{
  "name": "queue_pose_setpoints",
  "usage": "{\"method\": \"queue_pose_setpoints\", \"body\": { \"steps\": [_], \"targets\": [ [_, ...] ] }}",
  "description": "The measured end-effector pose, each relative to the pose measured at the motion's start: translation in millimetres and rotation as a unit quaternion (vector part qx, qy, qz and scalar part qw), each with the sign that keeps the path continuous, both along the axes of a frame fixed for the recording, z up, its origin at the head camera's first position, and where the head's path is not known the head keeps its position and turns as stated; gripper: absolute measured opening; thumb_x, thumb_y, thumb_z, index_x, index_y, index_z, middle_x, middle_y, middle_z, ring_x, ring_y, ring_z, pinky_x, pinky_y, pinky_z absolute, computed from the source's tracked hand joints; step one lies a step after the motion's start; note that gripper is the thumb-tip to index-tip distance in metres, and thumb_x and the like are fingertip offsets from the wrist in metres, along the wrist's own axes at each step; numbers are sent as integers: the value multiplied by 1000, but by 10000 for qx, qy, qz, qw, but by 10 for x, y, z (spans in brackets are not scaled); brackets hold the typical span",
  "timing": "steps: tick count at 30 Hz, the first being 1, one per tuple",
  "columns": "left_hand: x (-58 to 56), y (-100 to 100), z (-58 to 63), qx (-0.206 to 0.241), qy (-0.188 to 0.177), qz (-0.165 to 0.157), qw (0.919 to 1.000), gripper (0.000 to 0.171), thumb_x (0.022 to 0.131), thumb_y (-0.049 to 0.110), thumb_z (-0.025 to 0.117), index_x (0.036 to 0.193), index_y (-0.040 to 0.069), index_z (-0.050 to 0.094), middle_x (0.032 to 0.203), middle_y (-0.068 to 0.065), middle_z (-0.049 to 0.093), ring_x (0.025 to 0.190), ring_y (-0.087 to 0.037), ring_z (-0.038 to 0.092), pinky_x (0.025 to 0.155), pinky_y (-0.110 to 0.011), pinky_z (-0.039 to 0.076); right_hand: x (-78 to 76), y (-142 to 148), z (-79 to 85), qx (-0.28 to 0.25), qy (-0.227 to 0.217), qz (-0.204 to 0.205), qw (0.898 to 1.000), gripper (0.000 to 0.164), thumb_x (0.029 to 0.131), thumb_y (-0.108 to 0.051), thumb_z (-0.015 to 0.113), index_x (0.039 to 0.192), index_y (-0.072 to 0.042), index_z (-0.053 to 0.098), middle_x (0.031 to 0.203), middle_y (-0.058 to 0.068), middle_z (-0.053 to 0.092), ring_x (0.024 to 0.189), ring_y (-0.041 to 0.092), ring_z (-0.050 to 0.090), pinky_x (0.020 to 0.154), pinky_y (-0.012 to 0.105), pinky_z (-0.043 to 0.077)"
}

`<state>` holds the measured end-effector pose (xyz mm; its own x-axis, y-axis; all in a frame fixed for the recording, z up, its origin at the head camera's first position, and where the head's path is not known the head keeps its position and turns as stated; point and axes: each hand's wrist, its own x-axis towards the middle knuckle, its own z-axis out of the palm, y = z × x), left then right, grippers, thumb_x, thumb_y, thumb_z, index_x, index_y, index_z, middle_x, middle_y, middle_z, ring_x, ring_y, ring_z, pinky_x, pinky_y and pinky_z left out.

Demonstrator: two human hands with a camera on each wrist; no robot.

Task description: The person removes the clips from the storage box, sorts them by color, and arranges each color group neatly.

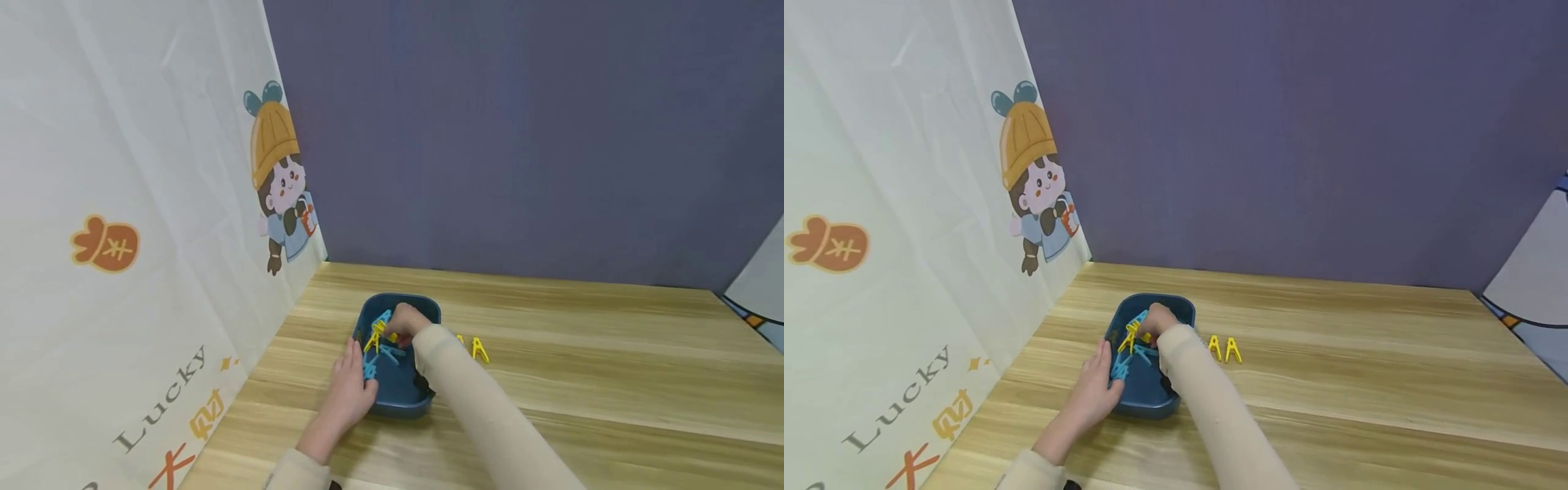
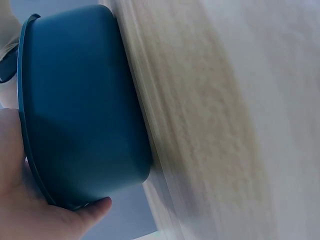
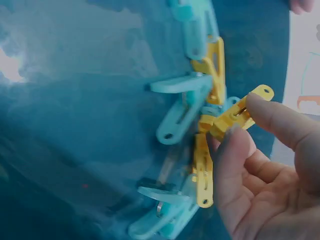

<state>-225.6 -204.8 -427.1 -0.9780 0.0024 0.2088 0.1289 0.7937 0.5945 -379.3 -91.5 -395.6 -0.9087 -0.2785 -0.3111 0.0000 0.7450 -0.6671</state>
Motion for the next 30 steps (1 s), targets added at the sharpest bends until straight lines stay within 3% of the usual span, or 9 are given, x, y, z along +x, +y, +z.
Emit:
{"method": "queue_pose_setpoints", "body": {
  "steps": [4, 9, 14, 19, 23, 26, 30],
  "targets": [
    [-13, 6, -2, -35, 147, -5, 9999, 70, 81, 12, 55, 138, -16, 22, 146, -28, 15, 128, -44, 22, 101, -52, 26, 14, 53, 107, -303, -52, -22, 9995, 15, 79, -12, 70, 72, -2, 61, 59, 6, 52, 44, 15, 52, 50, 30, 52],
    [-14, -3, -11, -60, 218, 13, 9997, 71, 81, 11, 55, 137, -16, 22, 146, -29, 16, 127, -45, 24, 101, -52, 26, 99, 128, 249, -889, -46, 34, 9960, 33, 82, -12, 68, 56, -9, 47, 49, 1, 40, 42, 12, 43, 63, 38, 54],
    [-4, -13, -26, -94, 165, 19, 9998, 70, 81, 11, 55, 137, -17, 23, 145, -30, 16, 127, -46, 24, 101, -53, 26, 134, 202, 351, -1357, -155, 195, 9904, 22, 84, -14, 66, 70, -2, 54, 55, 1, 40, 48, 13, 41, 74, 43, 51],
    [-2, -22, -41, -122, 215, 32, 9997, 70, 81, 11, 55, 137, -17, 23, 145, -30, 17, 126, -46, 25, 100, -53, 27, 120, 295, 402, -1829, -158, 205, 9828, 18, 84, -19, 67, 85, -3, 58, 74, 7, 54, 60, 17, 50, 77, 44, 50],
    [-3, -31, -55, -148, 303, 30, 9994, 70, 80, 11, 56, 136, -17, 23, 144, -31, 18, 125, -47, 26, 100, -54, 27, 107, 374, 417, -2082, -38, 175, 9779, 22, 84, -24, 67, 90, -3, 60, 84, 10, 60, 68, 22, 57, 71, 39, 52],
    [1, -28, -56, -173, 226, 41, 9996, 71, 81, 11, 55, 137, -16, 22, 145, -30, 17, 126, -47, 25, 101, -53, 25, 110, 438, 423, -2205, -32, 147, 9753, 24, 84, -25, 67, 92, -4, 60, 84, 8, 61, 76, 27, 60, 61, 32, 52],
    [11, -15, -45, -210, 208, 4, 9996, 70, 81, 11, 55, 137, -17, 23, 145, -30, 17, 125, -47, 25, 101, -53, 25, 125, 546, 438, -2384, -101, 88, 9711, 25, 83, -25, 68, 96, -5, 60, 87, 7, 59, 80, 29, 60, 58, 29, 51]
  ]
}}
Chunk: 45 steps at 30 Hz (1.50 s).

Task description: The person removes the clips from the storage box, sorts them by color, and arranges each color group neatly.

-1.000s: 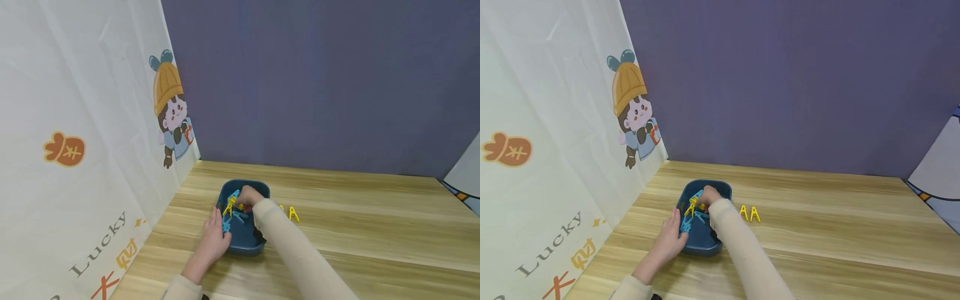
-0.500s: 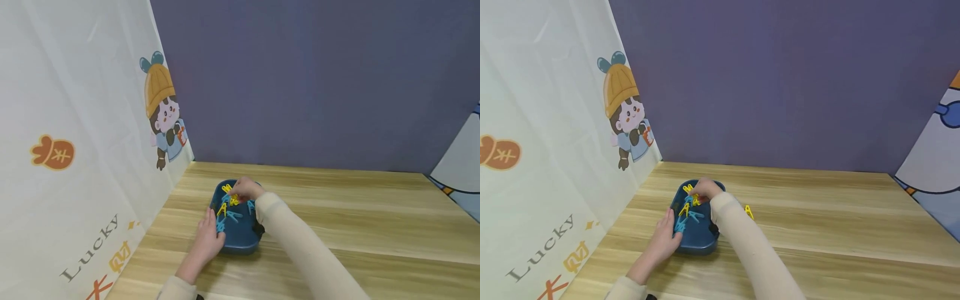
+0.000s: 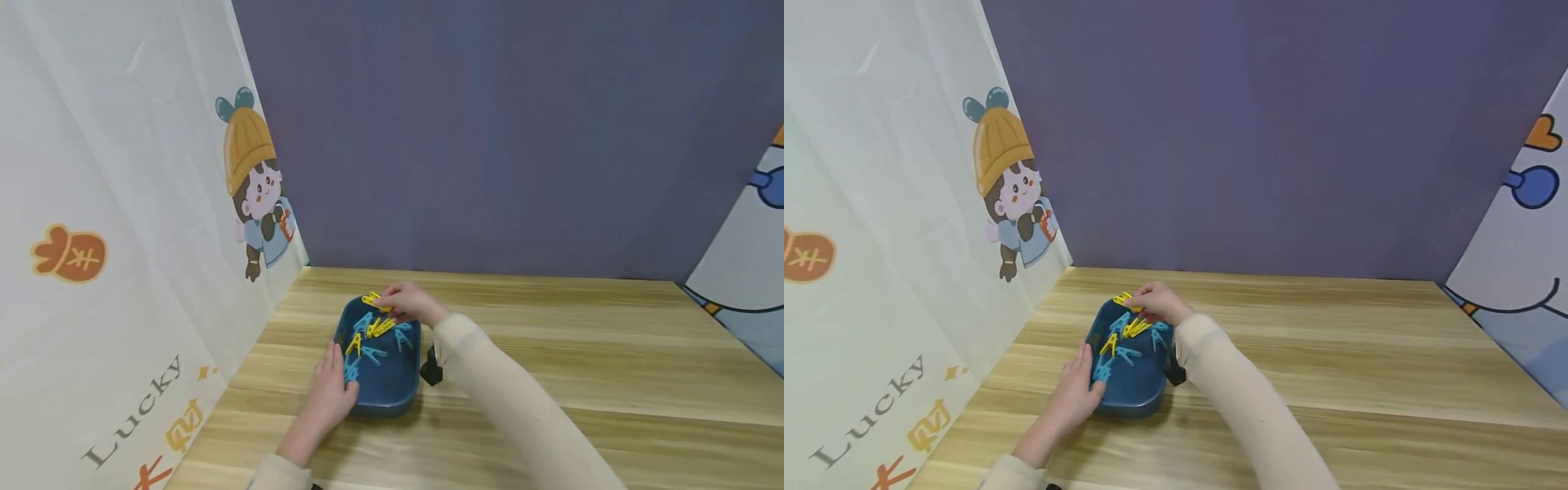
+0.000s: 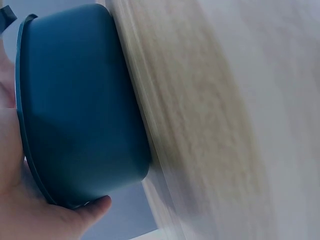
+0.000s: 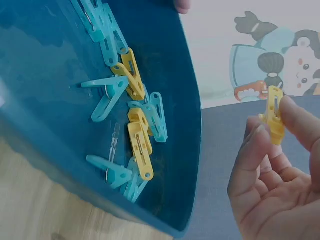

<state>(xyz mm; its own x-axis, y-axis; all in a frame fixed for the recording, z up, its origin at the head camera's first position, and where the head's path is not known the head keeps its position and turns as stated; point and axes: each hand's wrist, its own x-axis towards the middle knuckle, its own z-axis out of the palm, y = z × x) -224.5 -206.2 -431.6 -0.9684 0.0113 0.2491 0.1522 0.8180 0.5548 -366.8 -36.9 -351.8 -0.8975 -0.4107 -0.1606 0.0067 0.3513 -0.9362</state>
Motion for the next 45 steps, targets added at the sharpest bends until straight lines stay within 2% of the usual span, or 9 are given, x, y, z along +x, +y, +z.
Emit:
{"method": "queue_pose_setpoints", "body": {
  "steps": [5, 14, 21, 27, 31, 36, 39, 43, 45],
  "targets": [
    [16, 6, 23, -20, -57, -8, 10000, 70, 81, 11, 55, 137, -17, 22, 145, -30, 16, 126, -47, 24, 101, -53, 25, 20, 145, 24, -167, -91, -47, 9998, 26, 84, -23, 67, 101, -4, 59, 94, 10, 60, 74, 22, 59, 64, 33, 52],
    [7, -4, 34, -19, -91, -9, 10000, 70, 82, 12, 54, 137, -17, 22, 146, -30, 15, 127, -47, 23, 101, -54, 25, 45, 445, 44, -626, -262, -140, 9976, 25, 87, -12, 61, 107, 1, 53, 96, 12, 60, 72, 20, 58, 72, 38, 51],
    [31, -47, 45, -31, -132, -45, 9999, 71, 81, 12, 55, 137, -17, 22, 146, -30, 14, 127, -48, 22, 101, -54, 24, 68, 643, 4, -805, -259, -225, 9962, 29, 90, -10, 57, 115, 5, 55, 92, 9, 61, 85, 27, 59, 83, 45, 47],
    [57, -77, 60, -51, -145, -97, 9998, 70, 81, 11, 55, 136, -17, 23, 145, -31, 16, 126, -48, 23, 100, -54, 25, 86, 800, -22, -1273, -344, -186, 9911, 38, 92, -4, 51, 127, 9, 46, 99, 16, 61, 83, 22, 62, 85, 43, 47],
    [57, -98, 54, -58, -188, -113, 9997, 70, 82, 11, 54, 137, -17, 22, 145, -30, 15, 127, -48, 23, 101, -54, 24, 94, 889, -23, -1417, -319, -192, 9892, 42, 92, 0, 48, 132, 9, 40, 98, 18, 60, 80, 20, 63, 81, 37, 49],
    [39, -106, 41, -62, -242, -120, 9996, 70, 82, 11, 53, 138, -16, 20, 146, -30, 14, 127, -47, 22, 101, -54, 25, 86, 980, -32, -1445, -407, -489, 9875, 40, 90, 1, 51, 125, 11, 35, 97, 20, 58, 81, 23, 63, 76, 34, 51],
    [39, -105, 39, -52, -270, -115, 9996, 70, 82, 12, 53, 138, -16, 20, 146, -29, 14, 127, -47, 22, 100, -54, 25, 81, 1034, -52, -1413, -488, -689, 9864, 39, 89, 1, 53, 120, 10, 31, 95, 20, 58, 81, 23, 64, 77, 35, 51],
    [40, -103, 37, -47, -260, -125, 9996, 71, 82, 12, 53, 138, -17, 20, 146, -30, 14, 126, -47, 23, 100, -54, 25, 76, 1114, -89, -1445, -530, -747, 9853, 41, 89, 2, 53, 119, 12, 26, 99, 23, 56, 81, 23, 64, 83, 38, 48],
    [39, -103, 37, -48, -252, -132, 9996, 71, 82, 12, 53, 137, -17, 20, 146, -30, 14, 126, -47, 23, 101, -54, 25, 77, 1151, -104, -1460, -533, -753, 9850, 36, 89, 3, 52, 114, 11, 27, 102, 26, 54, 80, 22, 65, 83, 39, 48]
  ]
}}
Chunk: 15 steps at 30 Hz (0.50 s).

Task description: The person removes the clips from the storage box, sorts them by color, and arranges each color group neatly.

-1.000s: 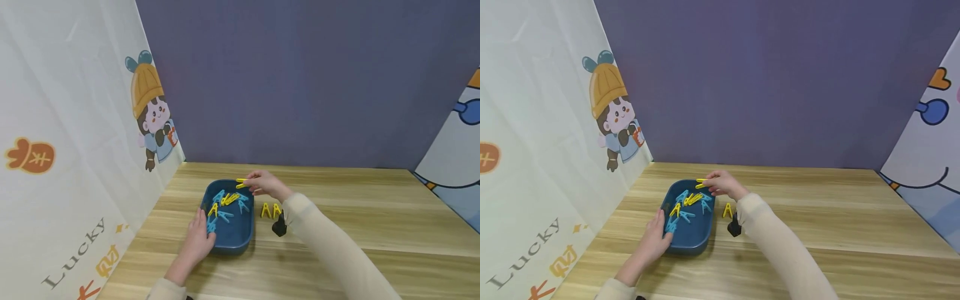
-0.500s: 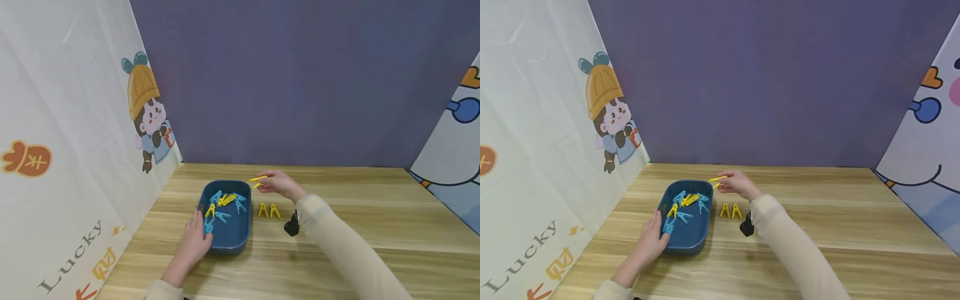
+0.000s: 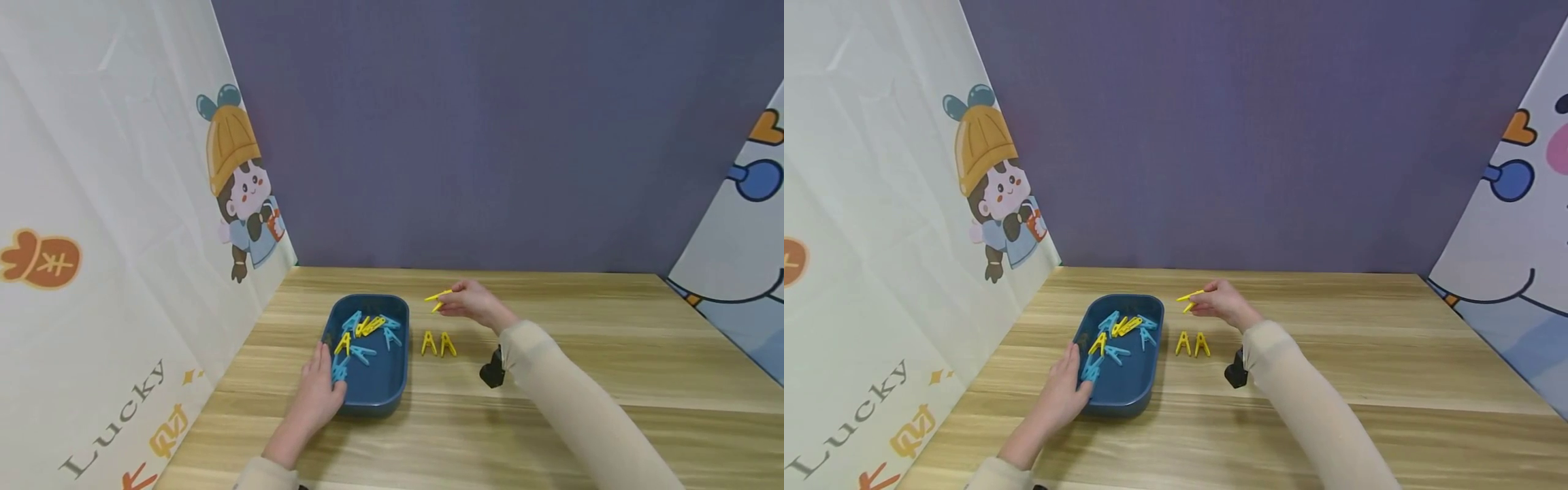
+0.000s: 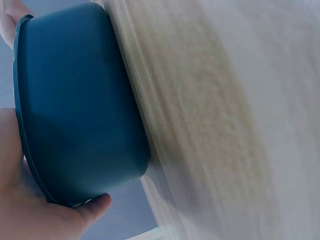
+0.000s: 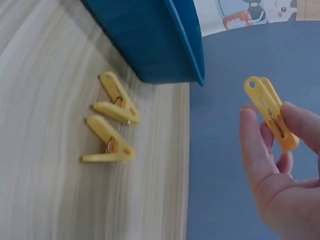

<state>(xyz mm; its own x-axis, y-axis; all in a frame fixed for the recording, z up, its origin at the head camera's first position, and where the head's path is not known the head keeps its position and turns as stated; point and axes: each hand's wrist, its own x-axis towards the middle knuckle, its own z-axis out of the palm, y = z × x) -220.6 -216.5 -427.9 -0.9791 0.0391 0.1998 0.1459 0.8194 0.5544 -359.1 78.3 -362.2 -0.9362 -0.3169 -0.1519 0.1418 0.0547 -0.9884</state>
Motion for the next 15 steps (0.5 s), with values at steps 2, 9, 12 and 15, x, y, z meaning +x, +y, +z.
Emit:
{"method": "queue_pose_setpoints", "body": {
  "steps": [2, 9, 12, 15],
  "targets": [
    [-2, 3, 3, -2, -2, -1, 10000, 71, 82, 12, 53, 138, -16, 20, 146, -29, 14, 126, -47, 23, 101, -54, 25, -4, 38, -17, -5, -21, -38, 10000, 33, 89, 3, 52, 111, 9, 28, 103, 29, 53, 80, 22, 65, 82, 38, 48],
    [-16, 9, 9, -31, -25, -8, 10000, 71, 82, 12, 53, 138, -16, 20, 146, -29, 13, 127, -47, 22, 100, -55, 25, 10, 145, -49, 195, -25, -71, 9998, 30, 89, 2, 53, 112, 9, 36, 101, 24, 54, 74, 19, 63, 79, 37, 50],
    [-20, 14, 2, -45, -40, -1, 10000, 71, 83, 12, 53, 138, -16, 20, 146, -29, 13, 127, -47, 22, 100, -55, 25, 12, 192, -83, 292, -18, -51, 9996, 30, 89, 0, 54, 114, 8, 38, 99, 21, 55, 72, 18, 62, 78, 37, 51],
    [-19, 20, 4, -21, -84, -3, 10000, 71, 83, 12, 53, 138, -16, 19, 147, -29, 12, 127, -47, 21, 100, -55, 25, 3, 248, -130, 382, -52, -70, 9992, 33, 89, -2, 54, 118, 8, 40, 97, 17, 56, 72, 18, 61, 74, 35, 52]
  ]
}}
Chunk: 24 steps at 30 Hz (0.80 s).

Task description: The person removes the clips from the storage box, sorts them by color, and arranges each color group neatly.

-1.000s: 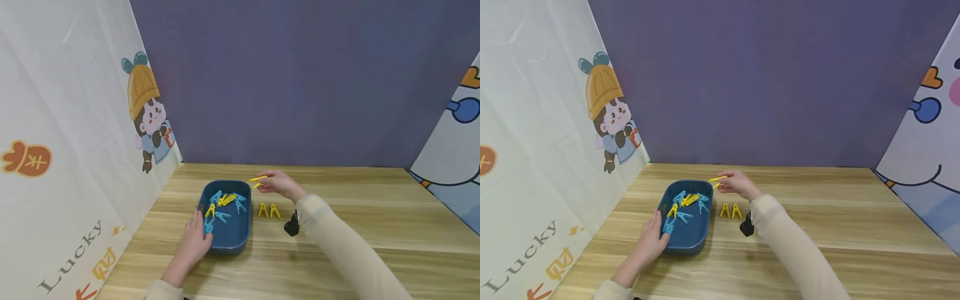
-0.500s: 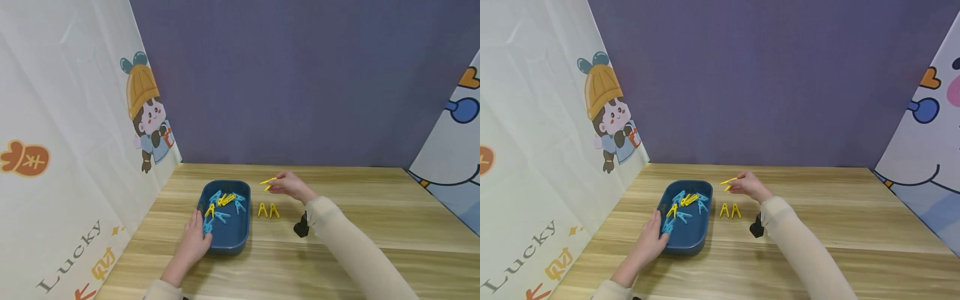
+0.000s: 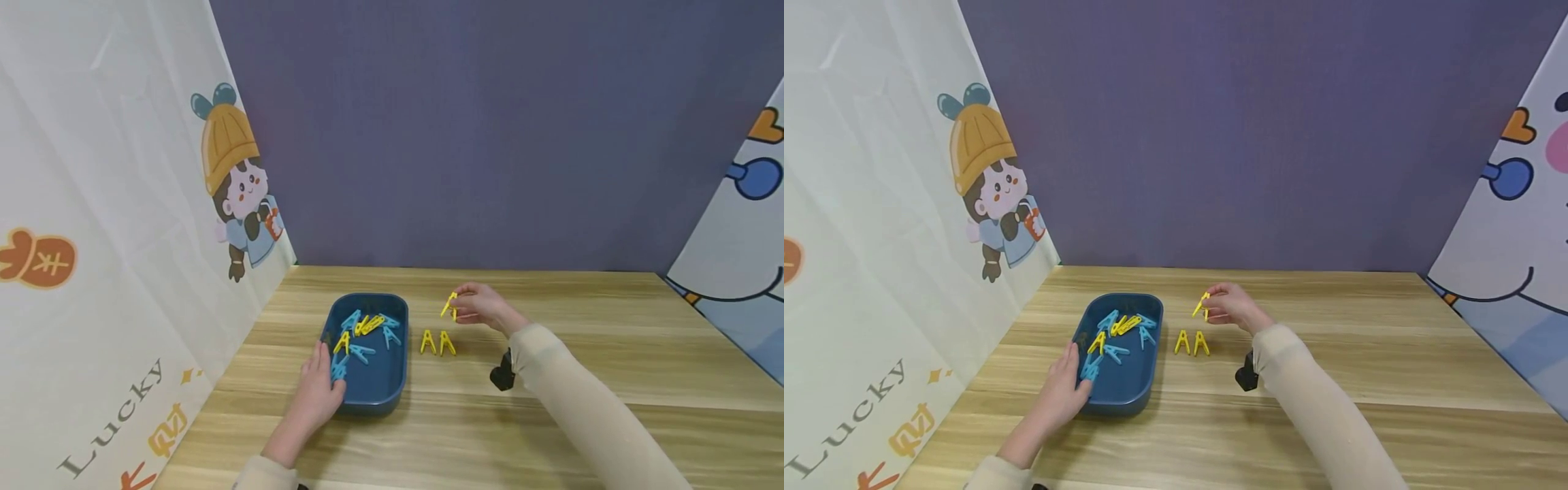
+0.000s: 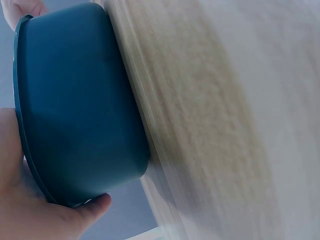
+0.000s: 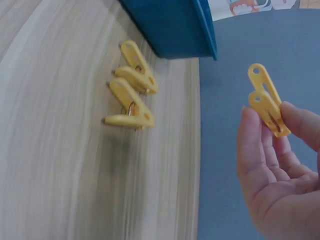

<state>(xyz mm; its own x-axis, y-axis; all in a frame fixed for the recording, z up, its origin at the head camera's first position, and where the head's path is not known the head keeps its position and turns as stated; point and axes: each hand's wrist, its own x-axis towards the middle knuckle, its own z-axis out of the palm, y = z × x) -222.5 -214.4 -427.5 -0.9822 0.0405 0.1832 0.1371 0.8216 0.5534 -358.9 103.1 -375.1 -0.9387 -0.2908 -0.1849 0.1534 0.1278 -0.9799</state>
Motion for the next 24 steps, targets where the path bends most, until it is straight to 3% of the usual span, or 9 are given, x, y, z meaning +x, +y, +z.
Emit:
{"method": "queue_pose_setpoints", "body": {
  "steps": [4, 11, 15, 19, 24],
  "targets": [
    [1, -2, 6, 27, -60, -4, 10000, 71, 84, 12, 52, 139, -15, 18, 147, -28, 10, 128, -47, 20, 100, -55, 24, -11, 73, -54, 185, -42, 15, 9998, 41, 89, -4, 55, 126, 7, 40, 93, 13, 59, 76, 19, 61, 73, 35, 52],
    [-3, -6, 13, -38, -29, 34, 10000, 70, 83, 13, 53, 138, -16, 19, 147, -28, 12, 128, -47, 20, 100, -55, 24, -35, 213, -156, 545, -181, 40, 9983, 50, 90, -9, 55, 134, 6, 36, 100, 13, 60, 89, 26, 62, 82, 42, 48],
    [1, -12, 2, -36, 23, 35, 10000, 71, 83, 14, 53, 138, -15, 19, 147, -28, 12, 128, -47, 20, 100, -55, 24, -40, 266, -241, 699, -236, 56, 9973, 49, 91, -10, 55, 133, 7, 37, 103, 13, 58, 93, 29, 59, 78, 38, 50],
    [9, -15, 0, -86, -62, 33, 9999, 71, 84, 15, 53, 139, -14, 18, 148, -27, 10, 130, -45, 19, 100, -54, 25, -35, 285, -341, 885, -278, -29, 9957, 44, 89, -9, 57, 126, 9, 42, 103, 12, 57, 83, 21, 61, 70, 33, 52],
    [3, -13, 8, -123, -122, 29, 9998, 71, 85, 15, 52, 140, -14, 17, 148, -26, 9, 130, -44, 18, 101, -53, 25, -25, 280, -470, 1014, -215, -79, 9946, 33, 86, -4, 60, 113, 11, 49, 85, 8, 57, 63, 13, 58, 61, 29, 53]
  ]
}}
